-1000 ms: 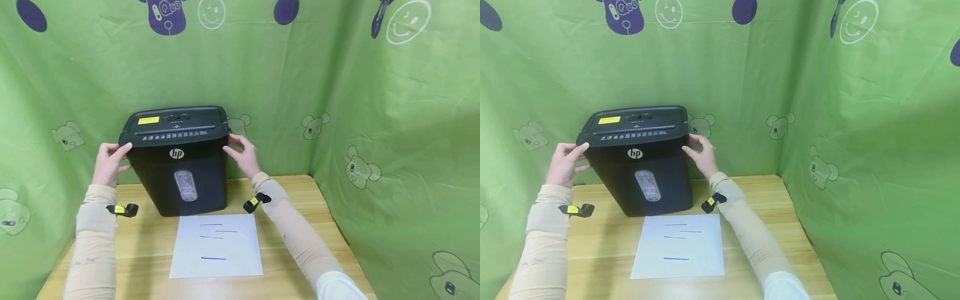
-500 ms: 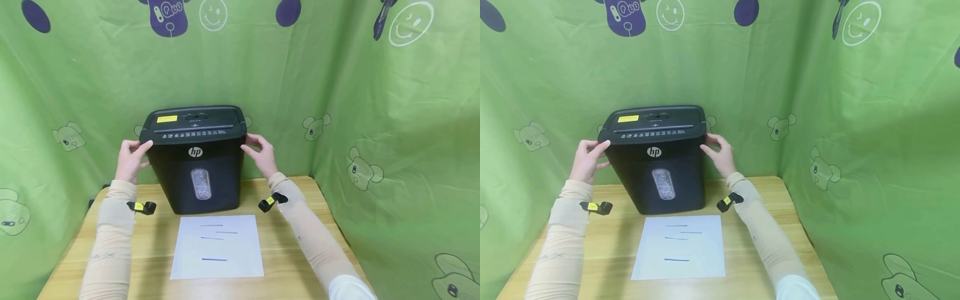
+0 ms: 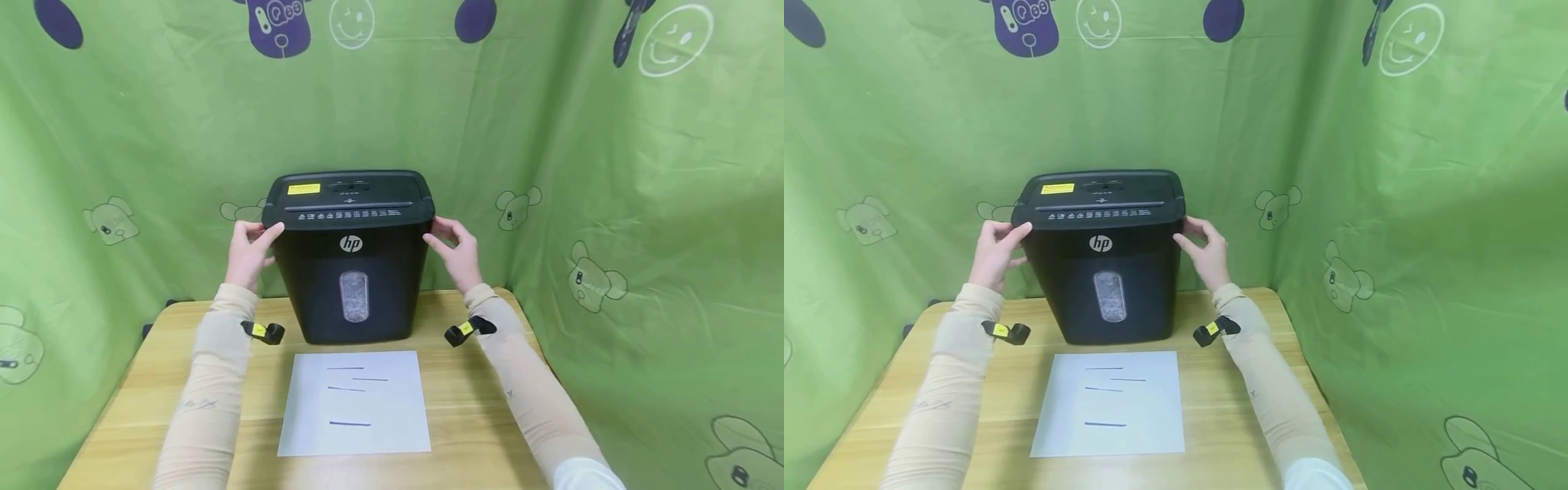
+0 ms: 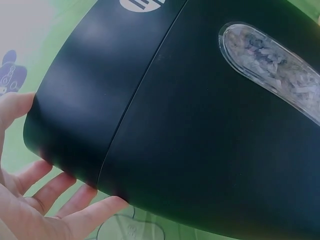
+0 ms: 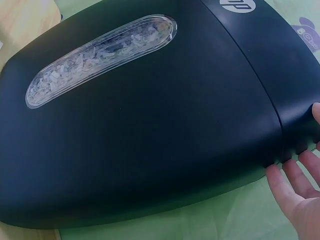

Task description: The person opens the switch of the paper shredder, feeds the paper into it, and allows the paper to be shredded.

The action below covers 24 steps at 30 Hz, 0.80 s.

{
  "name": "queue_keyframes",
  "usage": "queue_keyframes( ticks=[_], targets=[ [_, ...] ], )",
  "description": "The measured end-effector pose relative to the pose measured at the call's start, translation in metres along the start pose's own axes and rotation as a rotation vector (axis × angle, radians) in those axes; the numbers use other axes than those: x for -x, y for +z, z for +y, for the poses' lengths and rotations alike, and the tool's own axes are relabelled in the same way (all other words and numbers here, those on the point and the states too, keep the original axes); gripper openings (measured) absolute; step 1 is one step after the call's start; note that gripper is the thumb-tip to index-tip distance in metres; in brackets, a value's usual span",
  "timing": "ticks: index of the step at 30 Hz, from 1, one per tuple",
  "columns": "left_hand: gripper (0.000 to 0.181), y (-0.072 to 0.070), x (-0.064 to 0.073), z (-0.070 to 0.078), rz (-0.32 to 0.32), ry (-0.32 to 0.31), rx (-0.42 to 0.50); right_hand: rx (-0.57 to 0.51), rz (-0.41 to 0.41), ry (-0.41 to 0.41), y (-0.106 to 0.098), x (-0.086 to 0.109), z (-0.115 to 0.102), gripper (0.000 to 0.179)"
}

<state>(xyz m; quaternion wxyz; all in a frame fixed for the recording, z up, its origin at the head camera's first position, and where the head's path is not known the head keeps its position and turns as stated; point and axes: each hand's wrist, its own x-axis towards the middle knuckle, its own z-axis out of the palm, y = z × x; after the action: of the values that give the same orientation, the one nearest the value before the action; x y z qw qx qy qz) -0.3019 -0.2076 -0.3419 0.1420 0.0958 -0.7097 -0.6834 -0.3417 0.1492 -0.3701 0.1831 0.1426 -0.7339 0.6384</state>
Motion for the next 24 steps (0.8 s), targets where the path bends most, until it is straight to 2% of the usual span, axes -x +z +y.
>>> queue_keyframes(
  ticks=[3,7,14,17,20,24],
  targets=[
    [0.035,0.008,-0.001,0.0,-0.013,0.002,0.01,0.01,0.016,-0.002,-0.006,0.004,-0.009,0.043],
    [0.037,0.017,-0.001,-0.001,-0.021,-0.003,0.036,0.002,0.038,0.011,-0.014,0.005,-0.009,0.043],
    [0.039,0.033,0.003,-0.005,-0.03,-0.007,0.048,-0.032,0.093,0.066,-0.027,0.002,0.01,0.044],
    [0.039,0.035,0.004,-0.007,-0.014,0.008,0.051,-0.081,0.085,0.078,-0.028,-0.001,0.017,0.043],
    [0.038,0.036,0.004,-0.01,0.02,0.029,0.056,-0.14,0.05,0.09,-0.028,-0.004,0.014,0.042],
    [0.04,0.041,0.003,-0.01,0.044,0.049,0.076,-0.109,0.049,0.103,-0.029,-0.011,0.002,0.042]
  ],
)
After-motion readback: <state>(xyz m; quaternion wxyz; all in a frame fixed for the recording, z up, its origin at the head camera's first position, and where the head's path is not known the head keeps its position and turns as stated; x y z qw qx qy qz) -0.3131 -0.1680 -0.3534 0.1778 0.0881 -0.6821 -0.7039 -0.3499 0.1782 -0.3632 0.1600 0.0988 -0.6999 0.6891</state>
